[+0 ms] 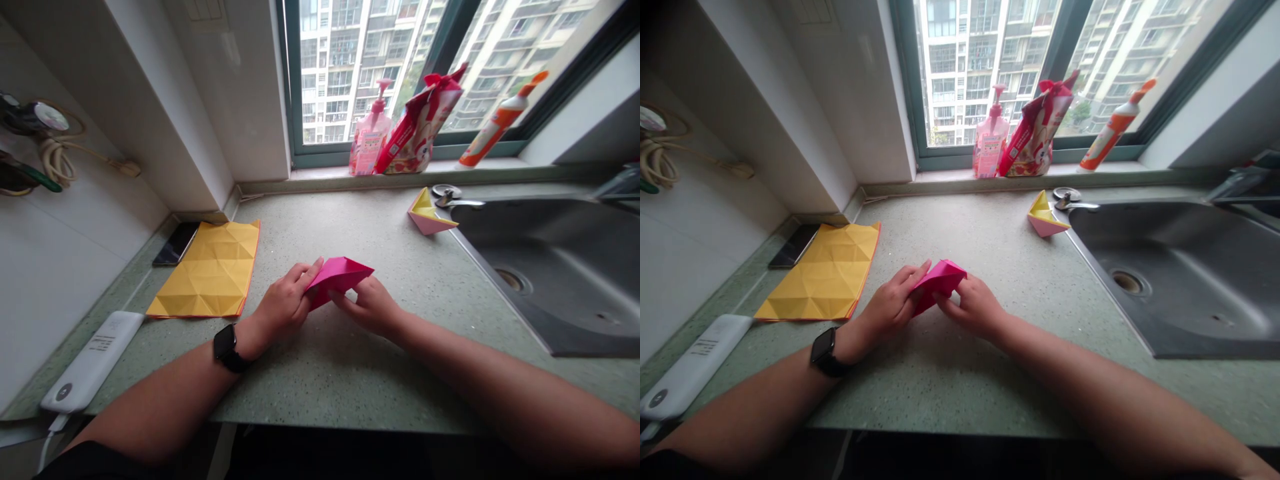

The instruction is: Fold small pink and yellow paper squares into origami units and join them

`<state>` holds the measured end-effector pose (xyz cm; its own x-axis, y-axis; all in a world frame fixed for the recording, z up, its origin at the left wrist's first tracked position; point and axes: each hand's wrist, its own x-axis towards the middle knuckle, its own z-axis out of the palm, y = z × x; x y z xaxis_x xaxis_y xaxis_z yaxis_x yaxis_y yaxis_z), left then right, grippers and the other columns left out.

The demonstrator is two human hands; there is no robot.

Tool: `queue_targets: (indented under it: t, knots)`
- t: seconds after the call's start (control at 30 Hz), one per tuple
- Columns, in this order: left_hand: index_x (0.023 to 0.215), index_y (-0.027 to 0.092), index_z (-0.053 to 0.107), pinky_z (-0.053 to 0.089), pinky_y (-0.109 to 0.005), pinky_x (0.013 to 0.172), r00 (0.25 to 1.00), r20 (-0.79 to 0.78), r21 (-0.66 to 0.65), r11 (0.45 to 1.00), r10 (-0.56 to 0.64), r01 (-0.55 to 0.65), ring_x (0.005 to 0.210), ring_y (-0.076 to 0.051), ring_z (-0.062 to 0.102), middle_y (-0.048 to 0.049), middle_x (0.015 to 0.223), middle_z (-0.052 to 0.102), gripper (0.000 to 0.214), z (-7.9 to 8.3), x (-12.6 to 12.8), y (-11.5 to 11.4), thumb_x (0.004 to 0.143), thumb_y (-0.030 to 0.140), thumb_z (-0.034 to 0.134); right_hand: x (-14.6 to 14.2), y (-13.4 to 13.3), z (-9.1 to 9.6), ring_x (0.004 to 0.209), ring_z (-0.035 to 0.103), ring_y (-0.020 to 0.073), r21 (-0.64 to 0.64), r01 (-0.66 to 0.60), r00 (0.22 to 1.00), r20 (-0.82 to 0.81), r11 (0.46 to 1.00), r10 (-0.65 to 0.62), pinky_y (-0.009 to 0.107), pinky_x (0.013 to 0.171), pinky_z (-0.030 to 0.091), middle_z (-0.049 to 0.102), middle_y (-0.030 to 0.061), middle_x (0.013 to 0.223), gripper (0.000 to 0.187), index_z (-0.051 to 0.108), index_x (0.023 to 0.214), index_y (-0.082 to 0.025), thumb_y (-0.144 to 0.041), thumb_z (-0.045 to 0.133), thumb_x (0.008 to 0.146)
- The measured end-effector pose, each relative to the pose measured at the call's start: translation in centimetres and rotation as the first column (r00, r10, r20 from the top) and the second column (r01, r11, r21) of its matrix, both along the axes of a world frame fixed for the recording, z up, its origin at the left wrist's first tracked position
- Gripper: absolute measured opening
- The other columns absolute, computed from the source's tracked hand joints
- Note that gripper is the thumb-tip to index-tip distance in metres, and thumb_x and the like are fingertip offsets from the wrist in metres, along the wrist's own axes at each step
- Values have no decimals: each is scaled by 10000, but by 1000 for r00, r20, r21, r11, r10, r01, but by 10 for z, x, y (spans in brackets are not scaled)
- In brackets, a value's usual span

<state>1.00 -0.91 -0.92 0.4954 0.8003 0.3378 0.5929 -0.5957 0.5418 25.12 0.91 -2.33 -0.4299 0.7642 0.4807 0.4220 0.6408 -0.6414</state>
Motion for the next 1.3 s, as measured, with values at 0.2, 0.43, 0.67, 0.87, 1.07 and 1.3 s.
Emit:
queue_targets:
  t: [0.2,0.43,0.67,0.87,1.07,1.3]
  knots:
    - [1802,321,134,529,-514,1223,999,47,67,997,20,-23,1553,-355,474,-159,1751,323,833,-7,0,1,1056,115,440,2,3,0,825,763,254,-71,-40,999,-2,997,40,376,747,582,826,65,951,191,762,977,-242,-331,600,1025]
    - [1767,274,298,506,-502,1243,985,175,32,999,7,-13,1484,-318,546,-172,1715,419,725,-3,2,0,1073,154,466,3,5,-3,851,758,261,-113,-5,999,-52,994,-1,395,773,598,822,68,956,184,762,964,-241,-306,593,994]
    - [1606,220,557,599,-421,1027,954,262,-353,935,143,-43,1091,-260,753,-127,1399,753,598,5,5,2,1017,276,642,-1,0,7,865,734,229,-160,-166,986,-32,973,163,355,812,591,804,72,997,162,759,991,-224,-268,603,984]
    - [1234,203,796,573,-349,909,935,317,-447,895,159,-1,1036,-265,754,-72,1182,827,332,16,9,3,1032,406,627,-3,-4,14,933,701,233,-93,-287,956,31,954,290,384,872,594,762,88,1050,217,740,890,-228,-391,681,1021]
    - [1040,171,785,548,-302,836,872,422,-511,860,250,1,931,-227,727,-63,1041,816,274,15,8,6,960,409,674,-2,-3,15,1054,715,258,-25,-217,974,62,976,218,410,920,598,749,105,1163,222,735,974,-241,-449,686,1033]
    - [1054,183,785,554,-312,823,877,390,-489,870,280,-60,933,-234,731,-58,1048,821,245,16,9,4,948,362,655,-4,-5,7,967,730,286,-45,-109,987,112,993,113,421,846,611,754,96,1094,484,652,1174,-252,-548,858,850]
